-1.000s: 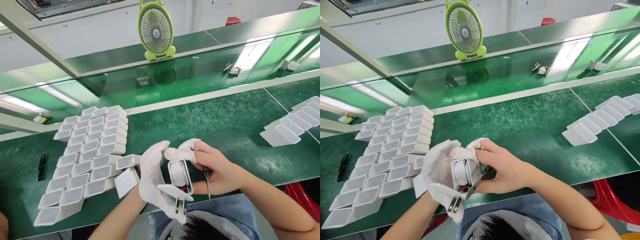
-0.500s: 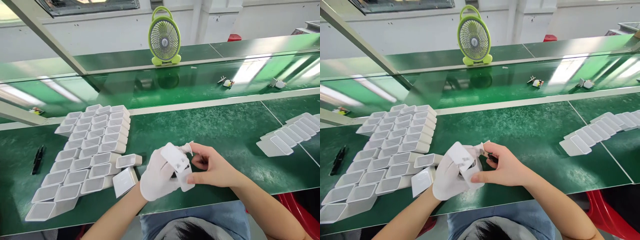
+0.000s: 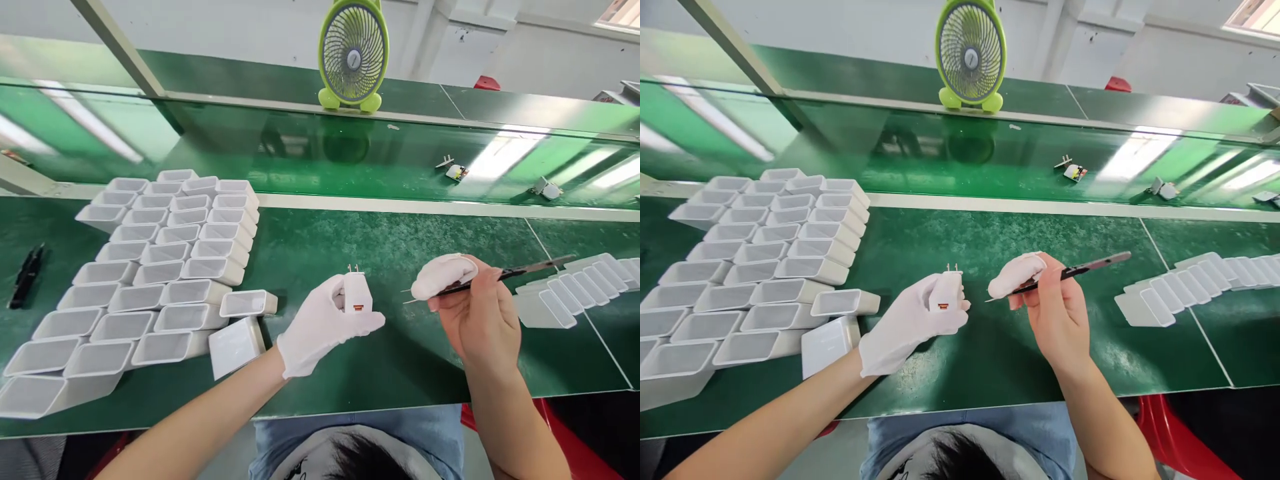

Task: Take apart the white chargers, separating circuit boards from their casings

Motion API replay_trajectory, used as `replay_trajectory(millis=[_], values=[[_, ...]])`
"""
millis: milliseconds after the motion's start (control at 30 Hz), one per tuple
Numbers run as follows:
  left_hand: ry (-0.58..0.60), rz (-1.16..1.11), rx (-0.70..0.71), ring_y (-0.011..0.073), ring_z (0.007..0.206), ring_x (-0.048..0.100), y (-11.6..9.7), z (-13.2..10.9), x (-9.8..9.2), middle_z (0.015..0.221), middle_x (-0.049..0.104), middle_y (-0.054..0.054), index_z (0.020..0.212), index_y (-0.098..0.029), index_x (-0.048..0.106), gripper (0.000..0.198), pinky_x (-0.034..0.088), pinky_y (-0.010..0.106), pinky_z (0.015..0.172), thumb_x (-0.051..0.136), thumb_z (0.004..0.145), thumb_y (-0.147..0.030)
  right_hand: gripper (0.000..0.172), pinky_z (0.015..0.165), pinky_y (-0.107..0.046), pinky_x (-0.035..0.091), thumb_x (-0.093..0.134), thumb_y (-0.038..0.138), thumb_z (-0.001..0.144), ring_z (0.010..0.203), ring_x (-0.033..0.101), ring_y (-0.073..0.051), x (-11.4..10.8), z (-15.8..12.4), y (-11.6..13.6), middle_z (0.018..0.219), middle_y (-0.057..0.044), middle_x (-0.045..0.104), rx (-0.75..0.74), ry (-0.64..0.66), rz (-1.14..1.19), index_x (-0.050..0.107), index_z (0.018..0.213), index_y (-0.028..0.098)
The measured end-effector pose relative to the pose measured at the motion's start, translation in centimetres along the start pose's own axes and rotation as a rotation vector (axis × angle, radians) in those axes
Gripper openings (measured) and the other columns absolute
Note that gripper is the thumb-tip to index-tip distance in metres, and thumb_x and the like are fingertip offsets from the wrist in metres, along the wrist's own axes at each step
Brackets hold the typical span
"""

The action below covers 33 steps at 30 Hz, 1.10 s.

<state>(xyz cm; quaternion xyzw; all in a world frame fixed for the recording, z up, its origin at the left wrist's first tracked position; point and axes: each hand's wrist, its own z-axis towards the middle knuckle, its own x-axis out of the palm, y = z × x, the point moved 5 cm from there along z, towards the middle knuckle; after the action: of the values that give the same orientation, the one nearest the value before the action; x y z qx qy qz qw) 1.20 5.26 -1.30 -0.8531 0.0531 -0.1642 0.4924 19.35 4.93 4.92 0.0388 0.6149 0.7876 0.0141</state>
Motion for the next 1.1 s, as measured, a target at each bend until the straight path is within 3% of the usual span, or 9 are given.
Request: replay_trajectory(millis=[100, 133, 267, 433, 567, 700, 933, 1100], values=[[-0.031, 0.014, 0.033, 0.0085, 0.060, 0.059, 0.3, 0.3, -0.2, 0.072, 0.061, -0.007, 0.080, -0.019, 0.059, 0.033, 0.049, 0.021, 0.056, 0.087, 0.065, -0.026, 0.009, 0.061, -0.029, 0.059, 0.070, 0.032, 0.096, 0.073, 0.068, -0.016, 1.1, -1.0, 0.9, 0.089, -0.002, 0.073, -0.083, 0.077, -0.092, 0.076, 0.091, 0.028], [-0.053, 0.008, 0.031, 0.0087, 0.060, 0.059, 0.4, 0.4, -0.3, 0.070, 0.060, -0.007, 0.078, -0.019, 0.059, 0.033, 0.049, 0.021, 0.056, 0.088, 0.064, -0.026, 0.007, 0.064, -0.029, 0.061, 0.073, 0.023, 0.093, 0.076, 0.070, -0.017, 1.3, -1.5, 1.1, 0.090, -0.001, 0.074, -0.121, 0.081, -0.154, 0.075, 0.095, 0.029], [-0.098, 0.002, 0.009, 0.0097, 0.060, 0.057, 0.4, 0.4, -0.4, 0.065, 0.059, -0.008, 0.071, -0.019, 0.057, 0.033, 0.049, 0.021, 0.054, 0.086, 0.057, -0.019, 0.030, 0.069, -0.034, 0.063, 0.076, 0.006, 0.084, 0.080, 0.075, -0.021, 2.3, -3.0, 1.4, 0.089, -0.001, 0.079, -0.331, 0.142, -0.443, 0.076, 0.102, 0.031], [-0.119, 0.108, 0.021, 0.0112, 0.064, 0.058, 0.1, 0.2, -0.5, 0.070, 0.062, -0.006, 0.073, -0.020, 0.059, 0.026, 0.048, 0.021, 0.054, 0.082, 0.059, -0.022, 0.033, 0.065, -0.026, 0.063, 0.074, -0.001, 0.082, 0.076, 0.078, -0.018, 3.4, -3.4, 1.4, 0.098, -0.004, 0.083, -0.584, 0.185, -0.667, 0.073, 0.106, 0.022], [-0.174, 0.216, 0.058, 0.0122, 0.068, 0.058, 0.0, 0.2, -1.0, 0.071, 0.062, -0.006, 0.073, -0.021, 0.059, 0.025, 0.048, 0.023, 0.058, 0.081, 0.063, -0.029, 0.027, 0.055, -0.025, 0.060, 0.075, -0.005, 0.079, 0.064, 0.076, -0.017, 3.7, -3.4, 1.5, 0.089, -0.007, 0.083, -0.681, 0.139, -0.724, 0.071, 0.095, 0.017], [-0.203, 0.293, 0.135, 0.0115, 0.066, 0.057, -0.4, 0.0, -1.2, 0.070, 0.061, -0.007, 0.072, -0.022, 0.058, 0.024, 0.044, 0.022, 0.058, 0.080, 0.066, -0.032, 0.029, 0.053, -0.023, 0.059, 0.077, -0.005, 0.077, 0.062, 0.074, -0.015, 3.8, -3.6, 1.5, 0.091, -0.007, 0.083, -0.725, 0.120, -0.764, 0.072, 0.096, 0.016], [-0.226, 0.337, 0.132, 0.0131, 0.067, 0.059, -0.6, -0.2, -1.6, 0.074, 0.065, -0.004, 0.076, -0.022, 0.060, 0.031, 0.044, 0.022, 0.056, 0.082, 0.065, -0.041, 0.024, 0.045, -0.022, 0.056, 0.080, 0.002, 0.079, 0.050, 0.068, -0.012, 3.9, -3.8, 1.2, 0.086, -0.003, 0.083, -0.767, 0.094, -0.839, 0.071, 0.094, 0.019], [-0.235, 0.350, 0.172, 0.0141, 0.067, 0.061, -0.6, -0.3, -1.6, 0.076, 0.067, -0.003, 0.077, -0.023, 0.060, 0.032, 0.045, 0.022, 0.055, 0.080, 0.066, -0.045, 0.022, 0.049, -0.025, 0.058, 0.078, 0.004, 0.081, 0.057, 0.071, -0.015, 4.0, -4.0, 0.8, 0.083, -0.002, 0.081, -0.742, 0.111, -0.828, 0.070, 0.091, 0.021]])
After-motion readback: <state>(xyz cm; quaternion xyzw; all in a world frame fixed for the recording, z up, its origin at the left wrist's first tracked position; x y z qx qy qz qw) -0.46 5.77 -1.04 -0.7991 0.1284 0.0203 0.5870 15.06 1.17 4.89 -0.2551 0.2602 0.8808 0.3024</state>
